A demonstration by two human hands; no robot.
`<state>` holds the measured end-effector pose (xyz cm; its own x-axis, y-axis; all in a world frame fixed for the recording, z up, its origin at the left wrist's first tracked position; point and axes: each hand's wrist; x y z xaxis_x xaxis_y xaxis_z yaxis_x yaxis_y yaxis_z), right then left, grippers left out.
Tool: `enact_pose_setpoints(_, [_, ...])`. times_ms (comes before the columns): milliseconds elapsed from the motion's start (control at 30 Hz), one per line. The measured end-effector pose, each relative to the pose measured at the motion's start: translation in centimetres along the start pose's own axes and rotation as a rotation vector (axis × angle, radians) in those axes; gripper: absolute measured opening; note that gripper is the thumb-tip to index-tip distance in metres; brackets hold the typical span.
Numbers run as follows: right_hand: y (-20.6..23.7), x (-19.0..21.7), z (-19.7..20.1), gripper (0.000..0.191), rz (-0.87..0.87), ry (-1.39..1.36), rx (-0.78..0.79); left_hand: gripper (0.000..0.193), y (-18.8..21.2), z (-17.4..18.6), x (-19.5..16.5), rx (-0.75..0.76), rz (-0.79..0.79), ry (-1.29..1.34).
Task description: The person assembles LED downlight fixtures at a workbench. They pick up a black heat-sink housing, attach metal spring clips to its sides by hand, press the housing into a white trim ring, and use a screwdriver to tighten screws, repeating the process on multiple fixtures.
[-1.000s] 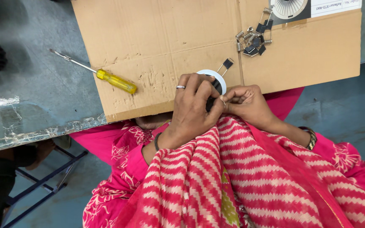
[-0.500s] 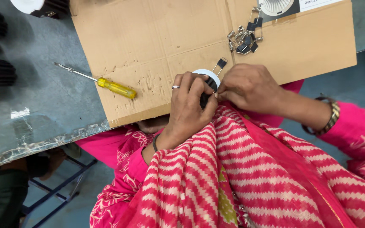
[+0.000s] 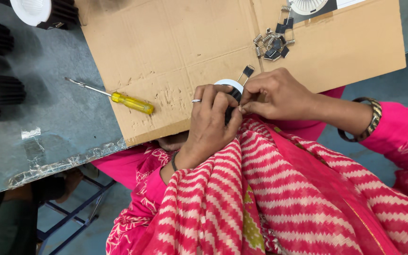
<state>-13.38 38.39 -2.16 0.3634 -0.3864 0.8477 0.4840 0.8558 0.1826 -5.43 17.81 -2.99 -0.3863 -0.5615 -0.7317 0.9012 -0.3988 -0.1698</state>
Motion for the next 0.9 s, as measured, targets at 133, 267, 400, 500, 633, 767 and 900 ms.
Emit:
enact_pose_setpoints(133, [0.2, 0.1, 0.0, 0.015, 0.033, 0.065, -0.02, 0.023, 0.0, 0.0, 0.0, 0.019, -0.01, -0.014])
enact_pose_setpoints(267, [-0.5, -0.6, 1.1, 0.016, 0.183, 0.29, 0.02, 0.021, -0.1, 0.0, 0.3, 0.046, -0.017, 0.016])
enact_pose_setpoints(400, [-1.3, -1.4, 2.2, 0.018, 0.37, 0.355, 0.06, 0.022, -0.6, 0.9, 2.0, 0.12, -0.047, 0.03])
enact_pose_setpoints(500, [-1.4, -1.6, 2.4, 0.016, 0.339, 0.323, 0.013, 0.033, -1.3, 1.6, 3.8, 0.11, -0.046, 0.172])
enact_pose_setpoints(633, [-0.9, -1.3, 0.4, 0.014, 0.326, 0.241, -0.167, 0.068, -1.4, 1.1, 4.6, -0.139, -0.077, 0.518])
enact_pose_setpoints(767, [-1.0, -1.6, -4.6, 0.015, 0.391, 0.231, -0.446, 0.092, -0.9, 0.6, 3.9, -0.276, -0.132, 1.009])
enact_pose_setpoints(900, [-1.2, -2.5, -7.8, 0.02, 0.431, 0.129, -0.737, 0.101, 0.1, 2.0, 3.3, -0.068, -0.163, 0.89])
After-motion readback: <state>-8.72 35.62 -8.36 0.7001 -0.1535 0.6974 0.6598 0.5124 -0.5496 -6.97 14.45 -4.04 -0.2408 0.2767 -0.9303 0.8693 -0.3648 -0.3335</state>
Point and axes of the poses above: each hand's wrist, its own y-axis away from the middle knuckle, its own z-axis out of the back of the hand, x = y × z, and after that the axes turned 15 degrees about x, right-handed
